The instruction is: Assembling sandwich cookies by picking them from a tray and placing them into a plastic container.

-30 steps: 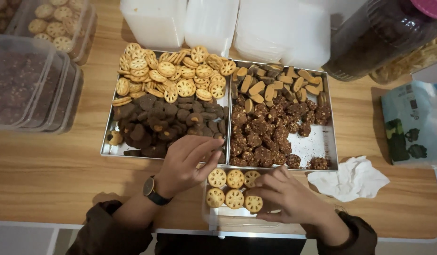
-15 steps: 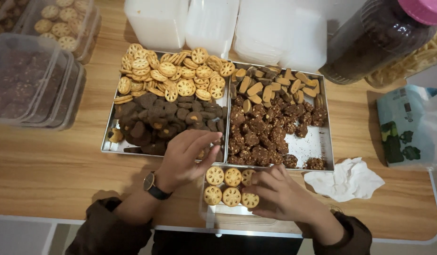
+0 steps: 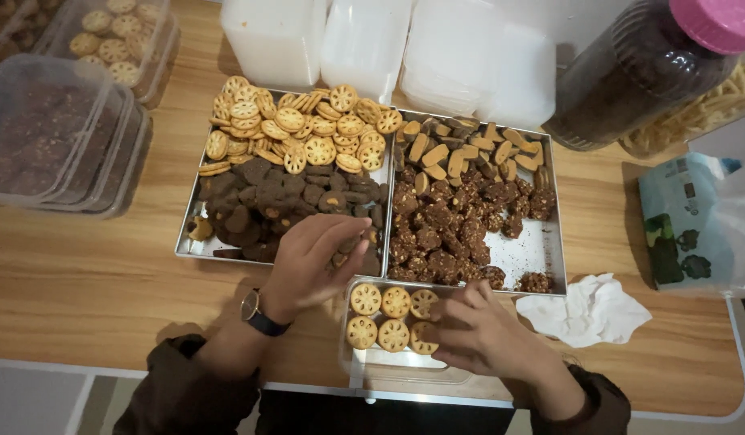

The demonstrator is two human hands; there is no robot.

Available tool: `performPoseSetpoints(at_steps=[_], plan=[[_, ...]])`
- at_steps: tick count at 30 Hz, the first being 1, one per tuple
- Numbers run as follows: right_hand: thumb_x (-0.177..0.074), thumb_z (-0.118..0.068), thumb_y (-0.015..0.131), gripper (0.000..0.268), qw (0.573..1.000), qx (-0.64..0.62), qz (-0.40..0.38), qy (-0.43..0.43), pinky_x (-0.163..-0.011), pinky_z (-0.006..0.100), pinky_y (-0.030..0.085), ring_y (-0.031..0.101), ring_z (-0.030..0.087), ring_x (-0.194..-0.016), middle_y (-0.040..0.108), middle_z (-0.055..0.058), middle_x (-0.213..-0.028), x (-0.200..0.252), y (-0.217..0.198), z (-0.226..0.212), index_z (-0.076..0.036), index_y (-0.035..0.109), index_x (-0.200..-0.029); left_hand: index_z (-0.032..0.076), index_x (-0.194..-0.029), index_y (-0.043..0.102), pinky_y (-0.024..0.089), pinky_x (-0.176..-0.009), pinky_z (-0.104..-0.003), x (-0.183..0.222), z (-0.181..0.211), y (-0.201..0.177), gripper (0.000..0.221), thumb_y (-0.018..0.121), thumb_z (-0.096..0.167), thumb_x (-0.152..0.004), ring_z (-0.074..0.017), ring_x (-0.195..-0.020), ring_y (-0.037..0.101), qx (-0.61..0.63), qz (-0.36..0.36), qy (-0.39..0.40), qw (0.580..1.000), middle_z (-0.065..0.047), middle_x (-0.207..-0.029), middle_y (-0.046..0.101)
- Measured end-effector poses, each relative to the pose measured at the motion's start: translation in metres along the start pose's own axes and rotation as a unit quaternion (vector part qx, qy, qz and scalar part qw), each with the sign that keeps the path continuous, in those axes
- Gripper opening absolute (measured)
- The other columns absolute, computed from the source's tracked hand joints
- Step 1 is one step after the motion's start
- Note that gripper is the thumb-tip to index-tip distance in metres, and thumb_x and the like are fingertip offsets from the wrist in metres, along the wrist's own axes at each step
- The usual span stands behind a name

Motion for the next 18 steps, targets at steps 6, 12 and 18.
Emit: performPoseSetpoints(at_steps=[6,12,18], plan=[[-0.094,-0.033,0.071,0.021,0.999,-0.034,0.009,-0.006,-0.086,0.039,0.032,0.051,0.02,-0.102,0.067,-0.007,-0.108,-0.003,-0.001,-0.001,-0.019,0.077,-0.109,0.005,-0.124,0.061,0.062,-0.079,-0.036,0.008,-0.006,0.007,0.027,0.068,0.009,-0.099,-0.0234,-0.091,0.072,-0.017,0.0,0.005,1.0,-0.011,-0.103,0.073],[-0.092,-0.035,0.075,0.024,0.999,-0.037,0.018,-0.002,-0.09,0.038,0.035,0.055,0.019,-0.106,0.065,-0.005,-0.113,0.0,0.001,0.002,-0.022,0.075,-0.112,0.004,-0.122,0.061,0.062,-0.078,-0.035,0.009,-0.007,0.01,0.027,0.069,0.008,-0.097,-0.0232,-0.091,0.072,-0.02,0.001,0.012,1.0,-0.012,-0.106,0.074],[-0.092,-0.028,0.067,0.02,0.99,0.017,0.068,0.121,-0.083,0.034,0.03,0.051,0.014,-0.093,0.063,-0.007,-0.102,0.007,-0.024,0.015,-0.024,0.074,-0.109,0.003,-0.12,0.061,0.063,-0.08,-0.034,0.008,-0.007,0.01,0.029,0.071,0.003,-0.093,-0.0238,-0.091,0.073,-0.01,0.002,0.014,1.0,-0.013,-0.103,0.074]])
Point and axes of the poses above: each hand's wrist, its own x-axis away from the middle knuckle, its own y-axis out of the palm, z = x × y, the point moved 5 cm from there along -x, towards the middle knuckle
